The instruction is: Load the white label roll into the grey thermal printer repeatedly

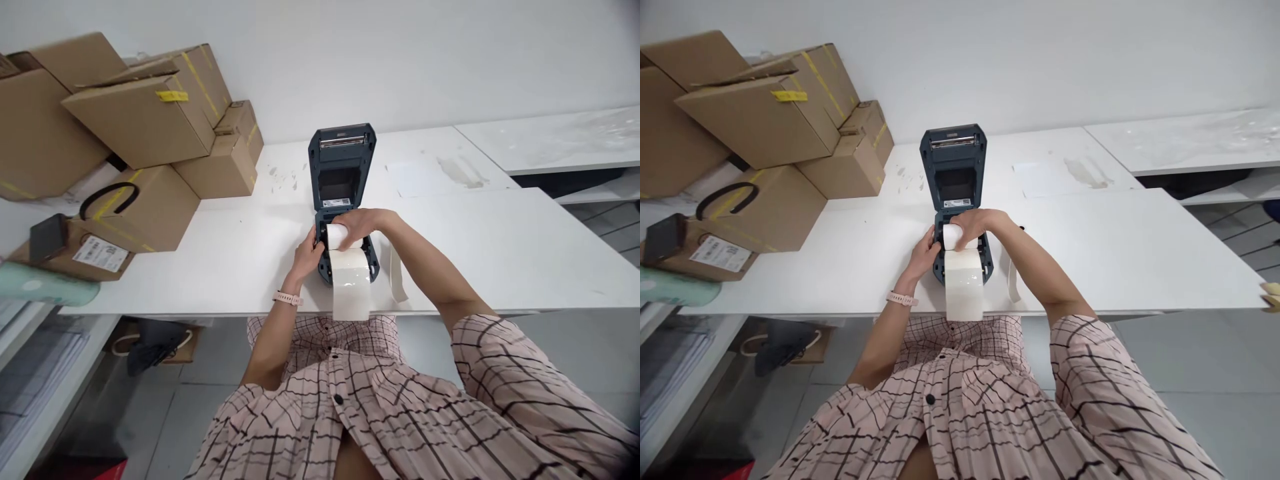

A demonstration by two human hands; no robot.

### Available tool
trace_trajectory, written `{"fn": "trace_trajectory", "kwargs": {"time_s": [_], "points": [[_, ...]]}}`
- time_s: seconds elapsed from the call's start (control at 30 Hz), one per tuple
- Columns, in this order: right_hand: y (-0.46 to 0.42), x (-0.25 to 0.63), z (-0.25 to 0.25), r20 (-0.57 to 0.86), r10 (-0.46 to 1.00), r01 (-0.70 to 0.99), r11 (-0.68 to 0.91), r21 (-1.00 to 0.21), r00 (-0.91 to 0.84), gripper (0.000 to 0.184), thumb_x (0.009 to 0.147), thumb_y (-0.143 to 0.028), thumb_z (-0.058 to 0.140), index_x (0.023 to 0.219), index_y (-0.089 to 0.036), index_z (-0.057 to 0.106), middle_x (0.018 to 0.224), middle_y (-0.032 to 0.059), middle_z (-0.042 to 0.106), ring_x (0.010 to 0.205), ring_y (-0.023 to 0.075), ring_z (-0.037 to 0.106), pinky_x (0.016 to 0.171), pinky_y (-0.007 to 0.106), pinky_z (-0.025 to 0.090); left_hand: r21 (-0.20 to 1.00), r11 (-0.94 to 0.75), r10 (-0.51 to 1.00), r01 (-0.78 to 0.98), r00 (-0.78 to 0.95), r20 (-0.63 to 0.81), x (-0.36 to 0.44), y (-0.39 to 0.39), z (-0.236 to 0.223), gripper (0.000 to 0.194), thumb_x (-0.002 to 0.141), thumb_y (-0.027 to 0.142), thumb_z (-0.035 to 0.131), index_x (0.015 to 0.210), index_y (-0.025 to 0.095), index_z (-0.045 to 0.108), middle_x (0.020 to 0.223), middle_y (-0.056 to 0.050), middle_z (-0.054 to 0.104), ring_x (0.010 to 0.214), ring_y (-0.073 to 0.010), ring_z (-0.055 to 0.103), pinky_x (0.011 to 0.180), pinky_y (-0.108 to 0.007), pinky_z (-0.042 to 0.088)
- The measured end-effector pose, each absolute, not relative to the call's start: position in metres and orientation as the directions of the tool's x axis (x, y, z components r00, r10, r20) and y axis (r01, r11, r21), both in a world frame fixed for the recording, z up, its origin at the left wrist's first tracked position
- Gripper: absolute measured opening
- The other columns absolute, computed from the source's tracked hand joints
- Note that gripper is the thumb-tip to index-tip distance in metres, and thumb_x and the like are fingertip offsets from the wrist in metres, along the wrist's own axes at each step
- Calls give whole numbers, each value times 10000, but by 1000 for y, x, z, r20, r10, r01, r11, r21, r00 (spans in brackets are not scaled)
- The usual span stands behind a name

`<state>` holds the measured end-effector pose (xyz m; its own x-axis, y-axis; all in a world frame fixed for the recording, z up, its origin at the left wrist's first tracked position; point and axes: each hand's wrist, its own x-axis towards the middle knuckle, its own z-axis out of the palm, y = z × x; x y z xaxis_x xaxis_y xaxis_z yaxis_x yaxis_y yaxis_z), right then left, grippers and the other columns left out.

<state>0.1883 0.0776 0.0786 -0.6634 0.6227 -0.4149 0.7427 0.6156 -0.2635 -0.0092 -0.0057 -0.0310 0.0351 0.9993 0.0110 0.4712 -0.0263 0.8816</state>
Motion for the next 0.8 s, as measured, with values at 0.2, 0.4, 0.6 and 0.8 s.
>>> {"fn": "trace_trajectory", "kwargs": {"time_s": [0.2,0.4,0.6,0.8], "points": [[43,192,42,-49,715,704,672,-230,-698,681,946,-419,585,1557,-146,462,1581,203,527,1441,444,509,1133,618,442,861,1,1000,508,-2,0,-6,-9,-29,681,966,340,482,1631,256,361,1230,-64,763,1160,-287,695,1095,-482,481],[-51,208,3,255,700,635,713,-296,-667,529,1079,-453,409,1551,-224,483,1624,140,492,1525,338,445,1214,609,418,902,-8,1000,431,3,7,-5,-14,-31,661,987,348,476,1630,256,352,1550,-78,593,1374,-291,598,1173,-478,441],[-83,202,-11,324,741,713,664,-225,-588,537,1082,-465,421,1525,-173,508,1641,172,457,1551,332,404,1275,580,346,965,-49,999,257,20,46,-1,-17,-32,634,989,354,495,1602,237,384,1612,-94,523,1421,-250,565,1183,-425,456],[-79,204,-13,322,729,699,679,-225,-604,561,1075,-475,448,1577,-227,428,1666,154,419,1570,324,370,1276,594,341,988,-92,995,123,54,86,4,-25,-22,645,989,448,525,1555,152,433,1616,-154,505,1452,-267,536,1188,-402,458]]}}
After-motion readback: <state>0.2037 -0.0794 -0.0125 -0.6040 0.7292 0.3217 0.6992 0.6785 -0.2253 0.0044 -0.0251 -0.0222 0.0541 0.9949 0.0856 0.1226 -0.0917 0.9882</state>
